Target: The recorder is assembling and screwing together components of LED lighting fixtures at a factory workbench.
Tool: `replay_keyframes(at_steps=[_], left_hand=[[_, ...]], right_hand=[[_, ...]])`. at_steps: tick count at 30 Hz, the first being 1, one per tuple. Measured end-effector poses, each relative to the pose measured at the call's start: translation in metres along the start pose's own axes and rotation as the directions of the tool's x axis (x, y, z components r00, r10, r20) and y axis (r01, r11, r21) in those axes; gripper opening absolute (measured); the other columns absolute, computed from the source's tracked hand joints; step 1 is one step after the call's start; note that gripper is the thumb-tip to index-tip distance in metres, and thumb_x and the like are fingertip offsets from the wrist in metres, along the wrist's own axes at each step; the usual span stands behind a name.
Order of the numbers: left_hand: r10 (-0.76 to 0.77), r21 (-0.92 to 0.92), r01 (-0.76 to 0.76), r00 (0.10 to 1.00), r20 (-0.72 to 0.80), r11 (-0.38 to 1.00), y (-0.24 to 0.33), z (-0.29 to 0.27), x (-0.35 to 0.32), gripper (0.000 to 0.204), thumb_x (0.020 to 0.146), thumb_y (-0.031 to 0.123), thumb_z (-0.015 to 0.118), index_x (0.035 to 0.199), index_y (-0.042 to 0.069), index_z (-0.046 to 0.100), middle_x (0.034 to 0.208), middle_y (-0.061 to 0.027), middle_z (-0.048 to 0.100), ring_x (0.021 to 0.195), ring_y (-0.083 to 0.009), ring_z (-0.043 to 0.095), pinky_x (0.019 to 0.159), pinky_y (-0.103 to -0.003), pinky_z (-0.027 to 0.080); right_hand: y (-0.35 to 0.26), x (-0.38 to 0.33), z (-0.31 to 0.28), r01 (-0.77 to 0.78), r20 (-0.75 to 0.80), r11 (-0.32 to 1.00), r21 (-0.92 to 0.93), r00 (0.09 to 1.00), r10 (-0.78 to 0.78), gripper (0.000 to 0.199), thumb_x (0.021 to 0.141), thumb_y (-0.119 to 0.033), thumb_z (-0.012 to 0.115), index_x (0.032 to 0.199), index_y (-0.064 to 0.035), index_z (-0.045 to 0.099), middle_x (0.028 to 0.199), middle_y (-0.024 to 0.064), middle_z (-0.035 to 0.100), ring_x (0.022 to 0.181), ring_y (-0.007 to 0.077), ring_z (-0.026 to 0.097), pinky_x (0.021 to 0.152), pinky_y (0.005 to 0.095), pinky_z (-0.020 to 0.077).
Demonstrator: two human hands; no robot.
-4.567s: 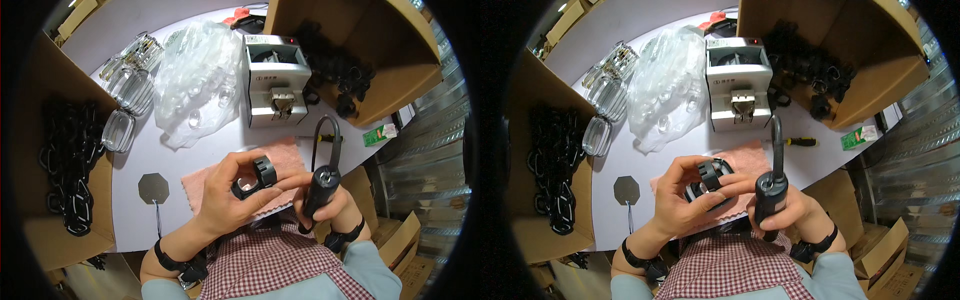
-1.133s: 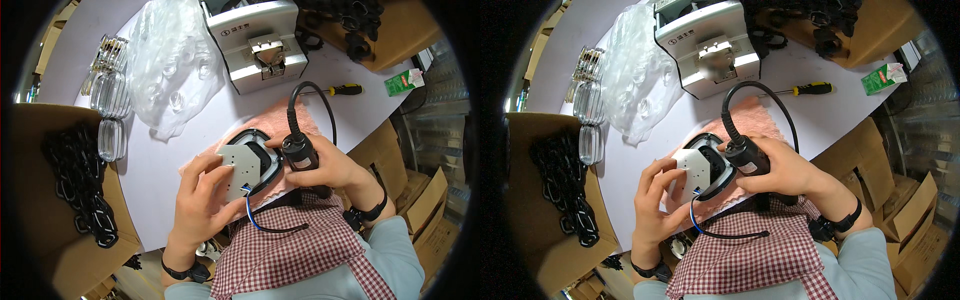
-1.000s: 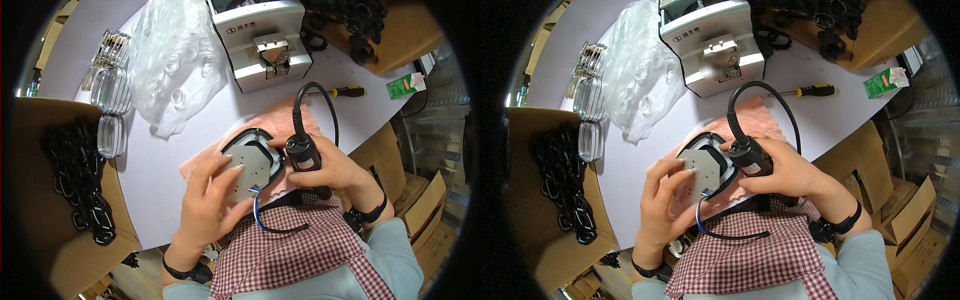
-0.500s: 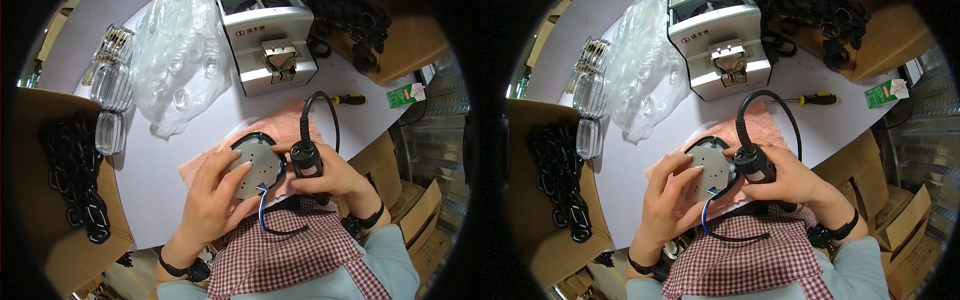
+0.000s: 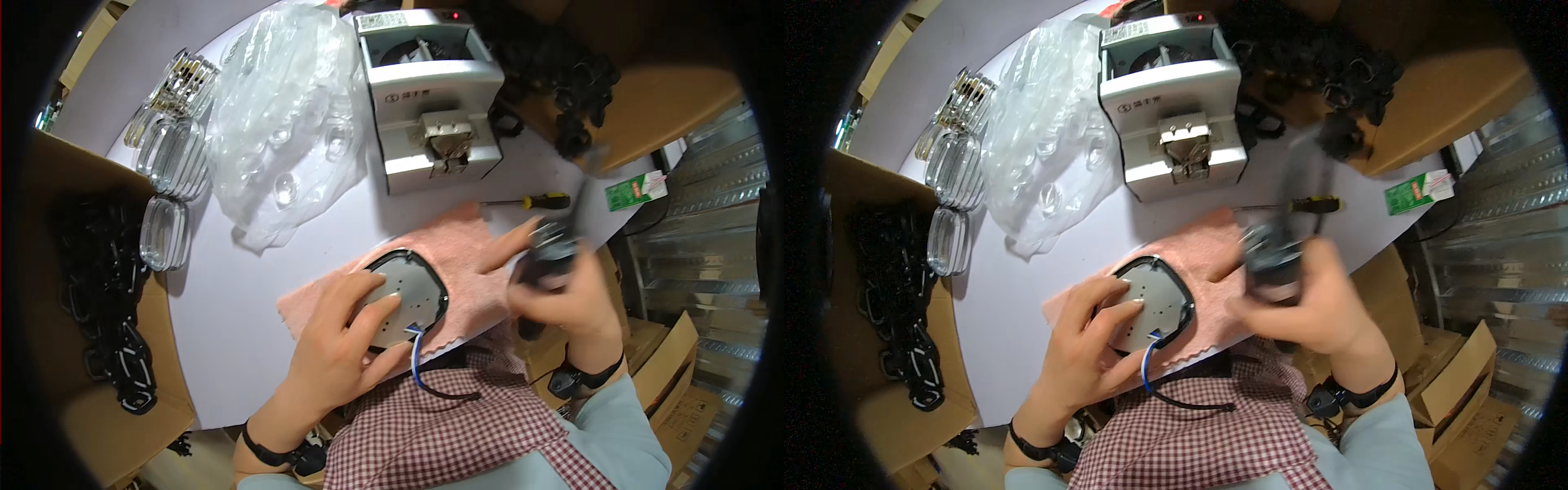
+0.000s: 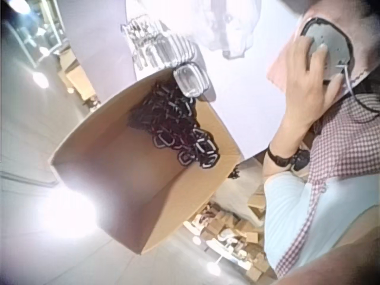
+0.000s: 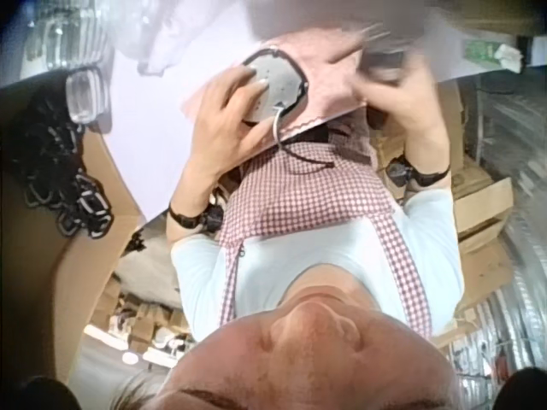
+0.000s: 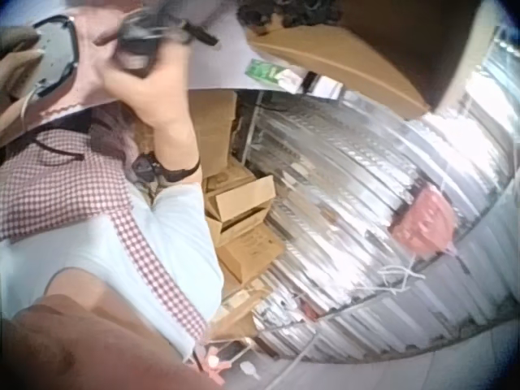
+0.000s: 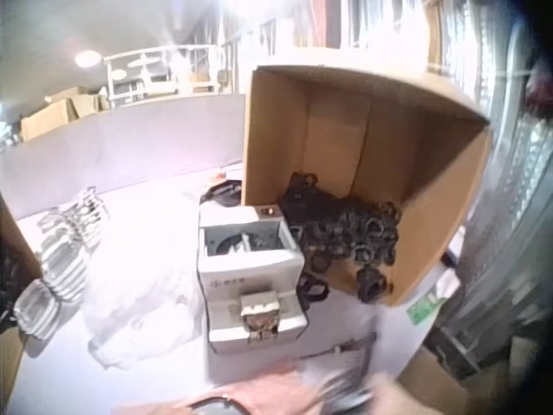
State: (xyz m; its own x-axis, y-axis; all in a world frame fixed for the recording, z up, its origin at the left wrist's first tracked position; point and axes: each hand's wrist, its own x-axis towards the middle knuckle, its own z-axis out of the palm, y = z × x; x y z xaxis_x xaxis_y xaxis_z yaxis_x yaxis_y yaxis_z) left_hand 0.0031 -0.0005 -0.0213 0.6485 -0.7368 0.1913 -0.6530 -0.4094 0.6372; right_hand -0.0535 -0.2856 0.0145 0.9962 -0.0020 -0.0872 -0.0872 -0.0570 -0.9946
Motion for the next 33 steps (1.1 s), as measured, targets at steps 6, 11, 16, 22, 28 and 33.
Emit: replay_keyframes(at_steps=[6, 11, 16, 22, 28, 33], left_hand=[[0.013, 0.005, -0.013, 1.000, -0.006, 1.000, 0.000, -0.002, -0.001, 0.055, 0.071, 0.019, 0.085, 0.119, 0.002, 0.064, 0.130, -0.0196, 0.058, 0.120, -0.0407, 0.057, 0.102, -0.047, 0.049], [0.024, -0.001, -0.024, 0.999, -0.029, 1.000, 0.000, 0.000, -0.001, 0.055, 0.071, 0.019, 0.085, 0.119, 0.001, 0.064, 0.129, -0.0193, 0.058, 0.119, -0.0409, 0.058, 0.101, -0.048, 0.050], [0.025, -0.011, -0.025, 0.999, -0.033, 1.000, 0.000, -0.001, -0.001, 0.054, 0.072, 0.019, 0.085, 0.118, 0.001, 0.064, 0.129, -0.0195, 0.058, 0.119, -0.0407, 0.058, 0.100, -0.047, 0.050], [0.039, -0.025, -0.041, 0.998, -0.046, 0.999, -0.002, 0.000, -0.002, 0.054, 0.072, 0.018, 0.084, 0.118, 0.000, 0.063, 0.128, -0.0201, 0.058, 0.119, -0.0402, 0.058, 0.102, -0.047, 0.049], [0.025, -0.047, -0.029, 0.995, -0.092, 0.998, -0.003, 0.000, -0.004, 0.049, 0.074, 0.018, 0.081, 0.117, 0.000, 0.064, 0.126, -0.0200, 0.059, 0.119, -0.0397, 0.058, 0.102, -0.047, 0.049], [0.005, -0.059, -0.009, 0.998, -0.068, 0.998, -0.003, 0.002, -0.005, 0.053, 0.072, 0.019, 0.083, 0.118, 0.002, 0.064, 0.129, -0.0190, 0.058, 0.120, -0.0386, 0.058, 0.102, -0.047, 0.049]], right_hand=[[-0.060, 0.045, -0.026, 0.754, -0.219, 0.604, 0.257, 0.655, -0.724, 0.027, 0.101, -0.019, 0.055, 0.120, 0.0008, 0.055, 0.097, 0.0126, 0.055, 0.076, 0.0167, 0.049, 0.068, 0.0303, 0.0396], [-0.062, 0.094, -0.013, 0.814, -0.270, 0.570, 0.111, 0.577, -0.771, 0.022, 0.099, -0.018, 0.055, 0.116, -0.0044, 0.058, 0.095, 0.0152, 0.061, 0.077, 0.0211, 0.055, 0.075, 0.0344, 0.0466], [-0.058, 0.108, -0.003, 0.817, -0.114, 0.574, -0.063, 0.565, -0.817, 0.022, 0.096, -0.013, 0.058, 0.116, -0.0052, 0.054, 0.090, 0.0163, 0.063, 0.070, 0.0186, 0.057, 0.066, 0.0307, 0.0508], [-0.080, 0.123, 0.014, 0.729, 0.058, 0.637, -0.250, 0.668, -0.742, 0.014, 0.095, -0.005, 0.063, 0.107, 0.0000, 0.058, 0.085, 0.0105, 0.069, 0.074, 0.0143, 0.066, 0.067, 0.0282, 0.0547], [-0.070, 0.108, 0.048, 0.761, -0.108, 0.600, -0.248, 0.593, -0.798, 0.009, 0.094, 0.000, 0.063, 0.102, 0.0026, 0.060, 0.079, 0.0085, 0.066, 0.068, 0.0134, 0.065, 0.066, 0.0266, 0.0542], [-0.070, 0.089, 0.035, 0.646, -0.136, 0.756, 0.106, 0.763, -0.632, 0.016, 0.098, -0.012, 0.057, 0.109, -0.0001, 0.056, 0.087, 0.0141, 0.062, 0.066, 0.0160, 0.057, 0.062, 0.0284, 0.0480]])
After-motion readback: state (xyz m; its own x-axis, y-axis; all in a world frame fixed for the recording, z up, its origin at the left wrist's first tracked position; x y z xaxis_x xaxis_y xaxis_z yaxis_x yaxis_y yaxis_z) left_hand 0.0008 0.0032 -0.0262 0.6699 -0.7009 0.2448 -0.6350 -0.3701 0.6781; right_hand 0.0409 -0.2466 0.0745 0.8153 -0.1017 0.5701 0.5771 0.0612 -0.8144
